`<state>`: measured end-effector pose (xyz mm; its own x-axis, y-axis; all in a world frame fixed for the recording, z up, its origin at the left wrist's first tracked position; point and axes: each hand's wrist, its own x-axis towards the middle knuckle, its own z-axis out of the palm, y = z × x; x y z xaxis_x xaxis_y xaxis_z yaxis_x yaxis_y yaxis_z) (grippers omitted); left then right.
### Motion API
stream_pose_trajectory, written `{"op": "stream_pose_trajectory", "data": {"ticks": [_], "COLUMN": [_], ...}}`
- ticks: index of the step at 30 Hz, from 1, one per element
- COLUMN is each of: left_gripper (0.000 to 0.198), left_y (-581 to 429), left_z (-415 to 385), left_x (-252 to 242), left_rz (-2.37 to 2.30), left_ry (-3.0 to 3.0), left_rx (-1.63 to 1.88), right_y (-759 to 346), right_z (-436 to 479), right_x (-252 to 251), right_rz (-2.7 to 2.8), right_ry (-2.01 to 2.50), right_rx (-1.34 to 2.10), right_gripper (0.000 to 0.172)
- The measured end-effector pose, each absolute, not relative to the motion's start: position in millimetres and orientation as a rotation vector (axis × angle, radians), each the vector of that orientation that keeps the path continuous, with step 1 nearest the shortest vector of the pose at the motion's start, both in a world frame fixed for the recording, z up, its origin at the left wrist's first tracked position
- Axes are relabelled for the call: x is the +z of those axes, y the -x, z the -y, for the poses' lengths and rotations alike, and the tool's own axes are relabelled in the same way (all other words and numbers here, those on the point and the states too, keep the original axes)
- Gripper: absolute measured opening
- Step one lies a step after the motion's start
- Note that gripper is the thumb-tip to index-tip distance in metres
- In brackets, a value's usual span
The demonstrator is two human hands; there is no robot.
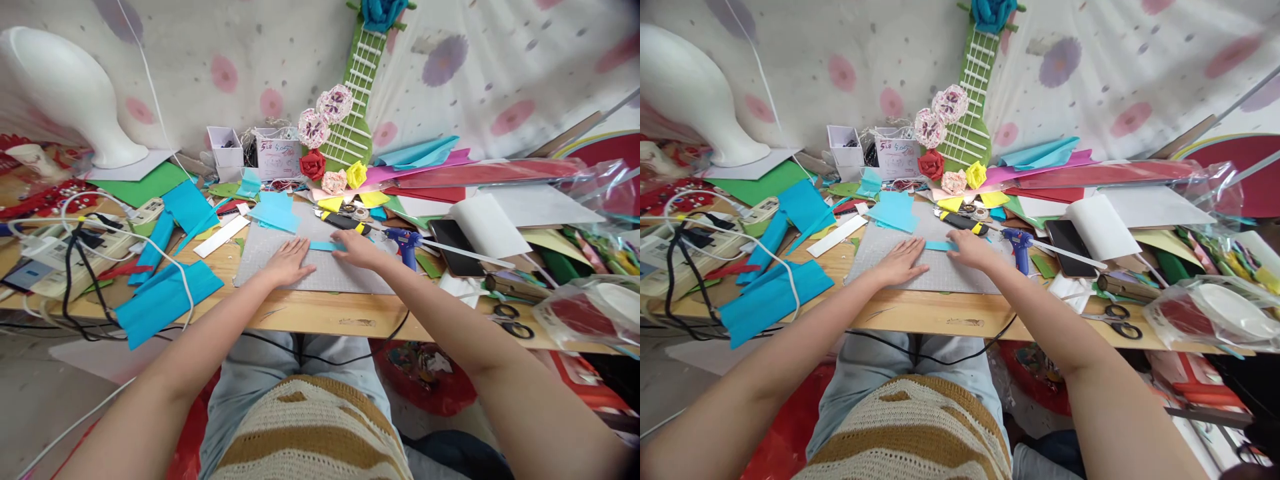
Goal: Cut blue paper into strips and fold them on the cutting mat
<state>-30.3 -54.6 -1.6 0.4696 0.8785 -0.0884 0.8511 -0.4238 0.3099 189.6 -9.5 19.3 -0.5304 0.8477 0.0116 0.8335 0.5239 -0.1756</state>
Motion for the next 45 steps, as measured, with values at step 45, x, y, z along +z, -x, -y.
{"op": "stream_pose_trajectory", "data": {"ticks": [45], "left_gripper": [0.022], "left_y": [87.4], "left_z": [-4.2], "left_x": [9.8], "left_rz": [-1.876], "left_ry": [-2.001], "left_rx": [0.896], "right_y": [-149.0], "right_z": [-63.6], "right_x": [6.8], "right_rz": [1.740], "right_ry": [1.777], "right_rx": [0.600], "right_gripper": [0.026]}}
